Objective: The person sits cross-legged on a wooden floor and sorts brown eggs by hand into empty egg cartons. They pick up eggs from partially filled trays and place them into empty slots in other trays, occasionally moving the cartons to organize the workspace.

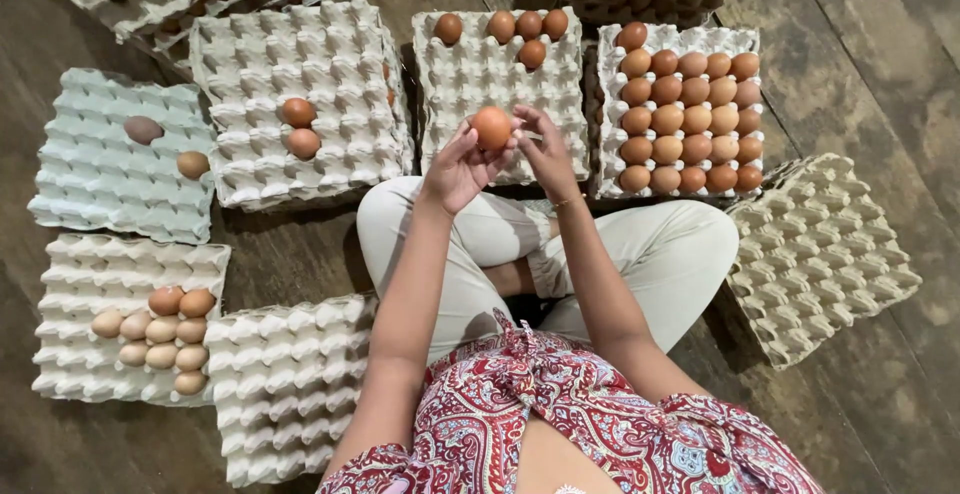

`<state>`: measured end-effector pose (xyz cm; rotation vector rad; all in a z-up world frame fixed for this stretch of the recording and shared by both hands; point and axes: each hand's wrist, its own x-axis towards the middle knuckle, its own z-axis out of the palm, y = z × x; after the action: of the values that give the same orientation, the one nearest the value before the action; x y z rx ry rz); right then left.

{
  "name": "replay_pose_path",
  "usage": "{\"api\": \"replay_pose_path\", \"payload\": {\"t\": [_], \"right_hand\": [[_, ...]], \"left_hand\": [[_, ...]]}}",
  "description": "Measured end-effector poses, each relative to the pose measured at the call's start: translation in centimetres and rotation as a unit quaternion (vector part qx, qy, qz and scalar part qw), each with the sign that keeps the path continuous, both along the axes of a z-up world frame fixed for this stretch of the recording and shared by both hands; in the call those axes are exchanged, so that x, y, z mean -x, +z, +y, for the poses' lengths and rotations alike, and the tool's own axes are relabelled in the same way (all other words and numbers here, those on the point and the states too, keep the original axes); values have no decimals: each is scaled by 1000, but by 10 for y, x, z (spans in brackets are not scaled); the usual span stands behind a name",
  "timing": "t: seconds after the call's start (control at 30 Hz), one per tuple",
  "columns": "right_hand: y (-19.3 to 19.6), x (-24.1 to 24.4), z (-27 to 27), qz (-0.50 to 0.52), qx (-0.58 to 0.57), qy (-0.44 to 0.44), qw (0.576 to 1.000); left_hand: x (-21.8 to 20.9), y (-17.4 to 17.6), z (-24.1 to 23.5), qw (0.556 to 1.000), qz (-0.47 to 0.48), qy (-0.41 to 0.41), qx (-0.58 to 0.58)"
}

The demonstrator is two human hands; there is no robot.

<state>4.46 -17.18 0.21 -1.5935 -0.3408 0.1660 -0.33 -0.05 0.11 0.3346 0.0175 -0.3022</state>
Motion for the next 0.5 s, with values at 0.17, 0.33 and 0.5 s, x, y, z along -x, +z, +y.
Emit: {"api": "replay_pose_path", "payload": {"t": [0.17, 0.33, 0.5], "right_hand": [[-85, 10, -10, -96, 450, -30, 887], [-106, 22, -13, -155, 545, -37, 823], [-107, 23, -13, -122, 529, -35, 839]], "left_hand": [[-5, -9, -6, 995, -99, 20, -6], [-6, 9, -2, 991, -127, 23, -34], [-8, 2, 5, 997, -23, 51, -56]]}}
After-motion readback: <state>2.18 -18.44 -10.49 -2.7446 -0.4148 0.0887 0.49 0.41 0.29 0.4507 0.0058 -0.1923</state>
